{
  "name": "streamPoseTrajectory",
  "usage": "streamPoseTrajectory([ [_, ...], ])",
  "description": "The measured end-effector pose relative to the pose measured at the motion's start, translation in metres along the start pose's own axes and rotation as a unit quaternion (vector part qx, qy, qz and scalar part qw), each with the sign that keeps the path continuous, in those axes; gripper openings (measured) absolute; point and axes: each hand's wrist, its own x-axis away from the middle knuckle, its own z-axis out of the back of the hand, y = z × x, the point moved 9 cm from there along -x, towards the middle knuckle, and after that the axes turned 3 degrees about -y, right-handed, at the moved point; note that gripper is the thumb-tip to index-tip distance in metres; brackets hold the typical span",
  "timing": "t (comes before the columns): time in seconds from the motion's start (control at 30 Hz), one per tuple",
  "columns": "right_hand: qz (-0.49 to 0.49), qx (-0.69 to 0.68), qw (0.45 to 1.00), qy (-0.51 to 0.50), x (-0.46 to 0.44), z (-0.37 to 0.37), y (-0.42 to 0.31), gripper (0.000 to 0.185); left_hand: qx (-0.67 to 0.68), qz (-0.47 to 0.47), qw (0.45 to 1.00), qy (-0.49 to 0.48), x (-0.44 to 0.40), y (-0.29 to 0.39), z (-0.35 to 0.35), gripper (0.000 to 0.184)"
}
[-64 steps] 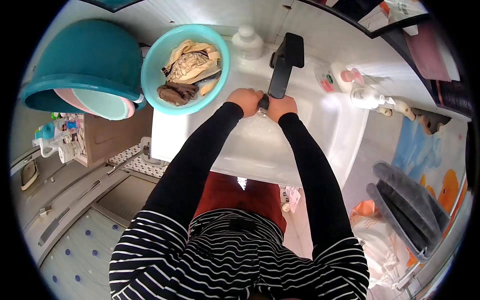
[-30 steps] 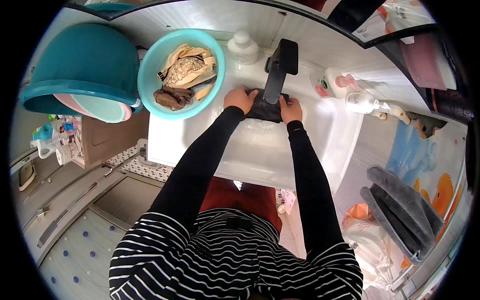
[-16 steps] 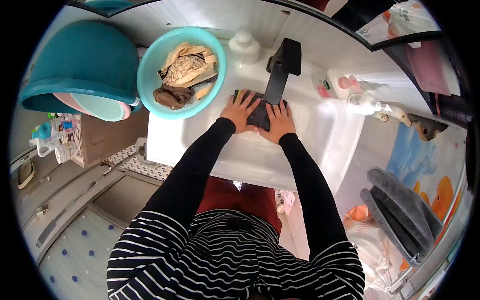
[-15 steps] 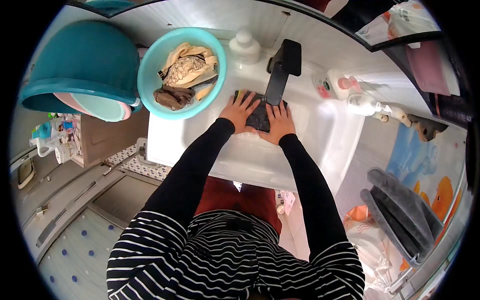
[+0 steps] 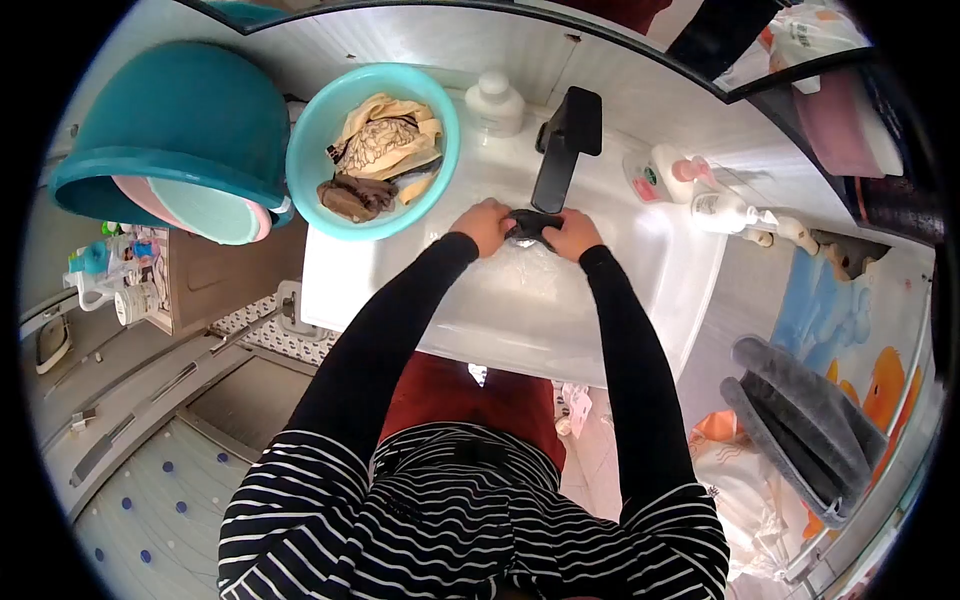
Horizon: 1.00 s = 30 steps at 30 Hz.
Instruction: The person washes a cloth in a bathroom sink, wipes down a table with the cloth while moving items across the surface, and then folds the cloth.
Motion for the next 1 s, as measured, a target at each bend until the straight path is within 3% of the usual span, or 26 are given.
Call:
streamPoseTrajectory([
  [0.03, -0.110, -0.138, 0.980, -0.090, 0.001, -0.003, 0.012, 0.039, 0.004, -0.022, 1.000, -0.008, -0.007, -0.001, 0.005, 0.037],
  [0.07, -0.159, -0.209, 0.958, -0.117, 0.006, 0.001, 0.011, 0.041, 0.077, 0.043, 0.996, -0.027, -0.012, -0.016, 0.006, 0.041],
  [0.13, -0.188, -0.287, 0.935, -0.096, 0.000, -0.007, 0.034, 0.046, 0.221, 0.169, 0.958, -0.064, -0.014, -0.029, 0.013, 0.049],
  [0.17, -0.207, -0.307, 0.926, -0.077, 0.000, -0.010, 0.044, 0.048, 0.300, 0.157, 0.941, -0.008, -0.024, -0.046, 0.007, 0.057],
  [0.27, -0.255, -0.349, 0.902, 0.017, 0.005, -0.007, 0.058, 0.057, 0.302, 0.187, 0.934, -0.020, -0.024, -0.048, 0.007, 0.066],
  [0.3, -0.263, -0.352, 0.895, 0.070, 0.010, -0.004, 0.059, 0.060, 0.178, 0.116, 0.975, 0.060, -0.018, -0.038, 0.023, 0.063],
  [0.33, -0.272, -0.355, 0.886, 0.122, 0.016, -0.001, 0.060, 0.063, 0.129, 0.130, 0.979, 0.087, -0.012, -0.038, 0.026, 0.061],
  [0.37, -0.293, -0.331, 0.888, 0.125, 0.021, -0.001, 0.062, 0.065, 0.079, 0.142, 0.980, 0.113, -0.006, -0.035, 0.026, 0.059],
  [0.4, -0.243, -0.217, 0.926, 0.193, 0.028, 0.011, 0.051, 0.064, 0.028, 0.152, 0.978, 0.137, 0.005, -0.023, 0.035, 0.058],
  [0.47, -0.131, 0.023, 0.940, 0.314, 0.050, 0.024, 0.016, 0.062, -0.050, 0.048, 0.984, 0.164, 0.019, 0.009, 0.039, 0.064],
  [0.53, 0.062, 0.070, 0.953, 0.288, 0.054, 0.010, -0.022, 0.066, -0.169, -0.111, 0.964, 0.172, 0.028, 0.035, 0.026, 0.071],
  [0.57, 0.102, 0.170, 0.953, 0.227, 0.056, -0.004, -0.037, 0.068, -0.166, -0.185, 0.953, 0.175, 0.035, 0.045, 0.019, 0.063],
  [0.67, 0.117, 0.246, 0.949, 0.160, 0.056, -0.022, -0.043, 0.070, -0.194, -0.230, 0.940, 0.159, 0.033, 0.037, 0.000, 0.063],
  [0.8, 0.018, 0.217, 0.969, 0.117, 0.029, -0.028, -0.019, 0.061, -0.242, -0.172, 0.945, 0.138, 0.017, 0.030, -0.011, 0.049],
  [0.83, 0.023, 0.224, 0.960, 0.167, 0.024, -0.026, -0.022, 0.049, -0.243, -0.138, 0.953, 0.114, 0.004, 0.025, -0.019, 0.046],
  [0.87, 0.007, 0.219, 0.966, 0.139, 0.017, -0.033, -0.017, 0.047, -0.244, -0.104, 0.960, 0.091, -0.006, 0.020, -0.026, 0.042],
  [0.9, -0.008, 0.214, 0.971, 0.111, 0.011, -0.038, -0.016, 0.045, -0.224, -0.115, 0.959, 0.127, -0.006, 0.029, -0.017, 0.035],
  [1.0, -0.022, 0.206, 0.976, 0.073, 0.001, -0.034, -0.020, 0.028, -0.087, 0.003, 0.996, -0.021, -0.022, 0.018, -0.019, 0.033],
])
